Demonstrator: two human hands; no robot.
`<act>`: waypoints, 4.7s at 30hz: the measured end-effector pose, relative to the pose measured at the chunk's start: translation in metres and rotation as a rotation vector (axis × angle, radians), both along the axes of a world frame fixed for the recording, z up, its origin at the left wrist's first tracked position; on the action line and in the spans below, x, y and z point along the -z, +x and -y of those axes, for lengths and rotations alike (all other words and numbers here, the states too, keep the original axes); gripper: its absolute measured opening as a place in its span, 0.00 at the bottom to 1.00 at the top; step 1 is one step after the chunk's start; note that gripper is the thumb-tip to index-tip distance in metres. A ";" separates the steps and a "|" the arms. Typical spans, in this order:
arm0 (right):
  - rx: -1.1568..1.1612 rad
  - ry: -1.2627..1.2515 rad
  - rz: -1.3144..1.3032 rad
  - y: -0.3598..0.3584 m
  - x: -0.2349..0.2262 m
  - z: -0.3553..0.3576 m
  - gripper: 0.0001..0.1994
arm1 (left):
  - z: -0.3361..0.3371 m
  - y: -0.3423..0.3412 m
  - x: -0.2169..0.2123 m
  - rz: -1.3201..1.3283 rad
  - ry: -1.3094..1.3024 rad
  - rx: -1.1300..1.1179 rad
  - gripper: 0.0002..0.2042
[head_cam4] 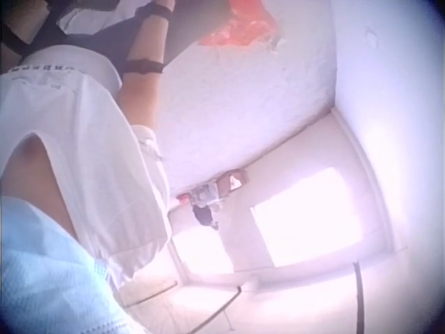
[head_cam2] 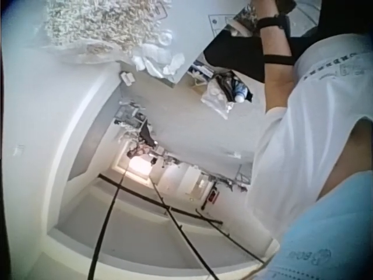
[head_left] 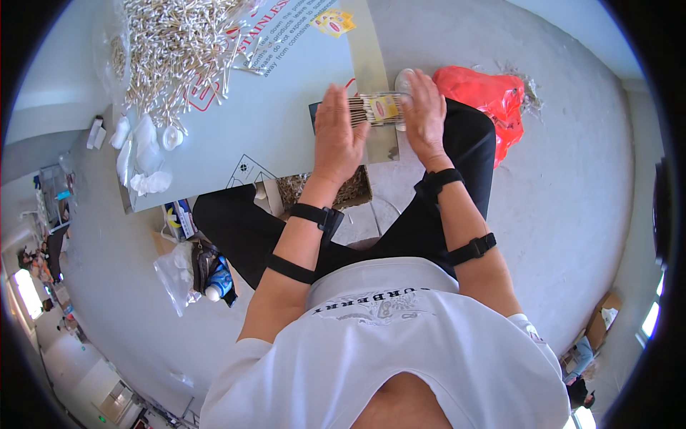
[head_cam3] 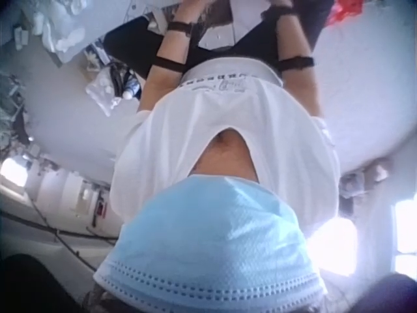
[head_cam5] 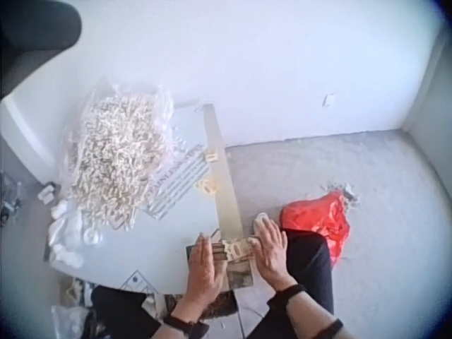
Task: Gathering and packaging a bundle of cotton swabs into a small plastic bag.
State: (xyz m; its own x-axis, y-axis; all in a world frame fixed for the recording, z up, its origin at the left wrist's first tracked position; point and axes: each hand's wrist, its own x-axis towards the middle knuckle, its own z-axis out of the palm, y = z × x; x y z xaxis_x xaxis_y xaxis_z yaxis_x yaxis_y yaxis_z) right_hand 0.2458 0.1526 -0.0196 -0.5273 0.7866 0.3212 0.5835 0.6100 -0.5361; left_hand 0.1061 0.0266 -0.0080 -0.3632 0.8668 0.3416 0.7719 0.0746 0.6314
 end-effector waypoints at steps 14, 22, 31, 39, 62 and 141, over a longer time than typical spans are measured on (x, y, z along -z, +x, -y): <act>0.309 -0.994 -0.809 -0.017 0.018 0.007 0.16 | -0.028 0.015 -0.007 0.619 0.232 -0.164 0.27; 0.257 -0.900 -0.790 -0.013 0.023 0.003 0.17 | -0.040 0.028 -0.006 0.695 0.252 -0.161 0.29; 0.210 -0.881 -0.692 -0.015 0.014 0.005 0.19 | -0.049 0.049 0.000 0.790 0.279 -0.131 0.29; 0.293 -0.420 -0.568 0.004 0.025 -0.012 0.12 | -0.033 0.007 0.002 0.641 0.341 -0.205 0.25; -0.367 0.052 0.019 -0.214 -0.031 0.012 0.39 | 0.000 -0.161 0.017 -0.295 -0.269 -0.560 0.26; -0.440 -0.373 -0.119 -0.118 -0.021 0.039 0.08 | 0.047 -0.136 -0.008 -0.104 -0.057 -0.746 0.12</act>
